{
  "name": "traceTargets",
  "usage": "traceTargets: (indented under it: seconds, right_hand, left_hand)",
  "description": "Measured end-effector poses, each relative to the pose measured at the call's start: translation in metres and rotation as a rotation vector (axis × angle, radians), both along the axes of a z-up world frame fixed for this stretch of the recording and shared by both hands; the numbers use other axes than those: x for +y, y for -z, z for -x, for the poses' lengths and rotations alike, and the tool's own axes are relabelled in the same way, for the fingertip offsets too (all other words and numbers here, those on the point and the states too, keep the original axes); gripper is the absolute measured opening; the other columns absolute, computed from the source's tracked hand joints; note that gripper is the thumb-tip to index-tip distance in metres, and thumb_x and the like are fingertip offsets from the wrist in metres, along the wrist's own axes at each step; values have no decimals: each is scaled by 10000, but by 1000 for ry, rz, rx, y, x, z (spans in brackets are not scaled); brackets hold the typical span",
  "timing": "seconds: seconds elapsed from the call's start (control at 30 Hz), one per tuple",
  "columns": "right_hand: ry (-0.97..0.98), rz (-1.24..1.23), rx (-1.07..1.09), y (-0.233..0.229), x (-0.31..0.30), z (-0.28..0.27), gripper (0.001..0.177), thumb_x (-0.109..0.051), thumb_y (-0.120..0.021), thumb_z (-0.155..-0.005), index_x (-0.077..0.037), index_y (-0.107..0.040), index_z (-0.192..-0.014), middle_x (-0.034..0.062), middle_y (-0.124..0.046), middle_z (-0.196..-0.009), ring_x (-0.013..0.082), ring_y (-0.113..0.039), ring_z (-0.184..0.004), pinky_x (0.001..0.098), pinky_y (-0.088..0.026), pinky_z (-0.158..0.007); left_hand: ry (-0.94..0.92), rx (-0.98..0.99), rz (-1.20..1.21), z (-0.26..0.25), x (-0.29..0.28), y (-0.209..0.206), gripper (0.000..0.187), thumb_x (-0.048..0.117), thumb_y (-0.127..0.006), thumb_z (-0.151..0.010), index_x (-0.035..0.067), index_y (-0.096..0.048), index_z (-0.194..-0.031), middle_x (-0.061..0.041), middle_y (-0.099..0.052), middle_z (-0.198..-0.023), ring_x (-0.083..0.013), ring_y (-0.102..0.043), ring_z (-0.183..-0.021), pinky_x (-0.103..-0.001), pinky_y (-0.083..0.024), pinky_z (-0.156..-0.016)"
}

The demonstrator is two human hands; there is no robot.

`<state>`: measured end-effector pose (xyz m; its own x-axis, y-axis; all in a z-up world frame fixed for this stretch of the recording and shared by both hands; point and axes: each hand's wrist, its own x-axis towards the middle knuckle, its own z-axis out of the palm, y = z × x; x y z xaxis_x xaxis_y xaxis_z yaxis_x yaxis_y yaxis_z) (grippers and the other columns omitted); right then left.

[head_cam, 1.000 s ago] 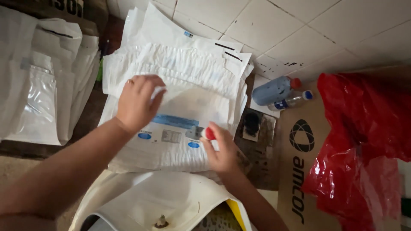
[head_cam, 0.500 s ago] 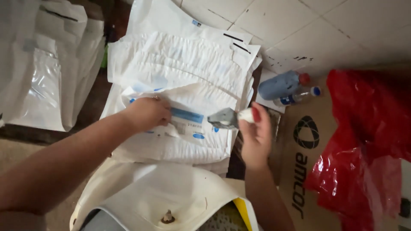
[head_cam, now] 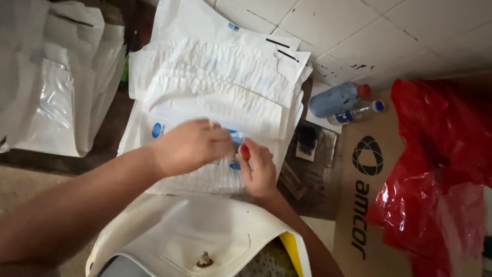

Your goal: Stamping plastic cheese bags with a manual hand stamp for labeling.

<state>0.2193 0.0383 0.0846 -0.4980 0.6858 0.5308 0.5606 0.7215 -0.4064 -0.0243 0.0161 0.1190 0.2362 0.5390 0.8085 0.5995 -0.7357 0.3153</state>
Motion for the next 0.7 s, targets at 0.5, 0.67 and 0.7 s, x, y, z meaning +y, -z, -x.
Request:
traceTargets:
  seconds: [0.5,0.67,0.7]
  right_hand:
    - [320,613,720,-87,3,-47,535,-42,-651,-919,-67,-509,-1434,78,-587,-1147,104,-596,-949,175,-618,-727]
    - [77,543,662,-73,-18,-61,637,35,-715,-842,84,-480,-1431,282,-655,-1134,345,-706,-1035,392,-611,-888]
    - [80,543,662,-65,-21,-59,637,35,-715,-842,84,-480,-1431,282,-655,-1134,345,-706,-1035,392,-611,-888]
  left_hand:
    - [9,344,1006,41,3,51,121,331,-750,-876,273,-824,-952,24,-756,-980,-253,-667,-1163,-398,-517,-1007]
    - [-80,235,1340,40,0,2,214,279,-638,-967,217,-815,-1069,-27,-787,-1022,-259,-729,-1067,-420,-545,-992]
    - [-77,237,1340,42,0,8,214,279,-638,-967,217,-815,-1069,-27,-787,-1022,-259,-729,-1067,-420,-545,-992]
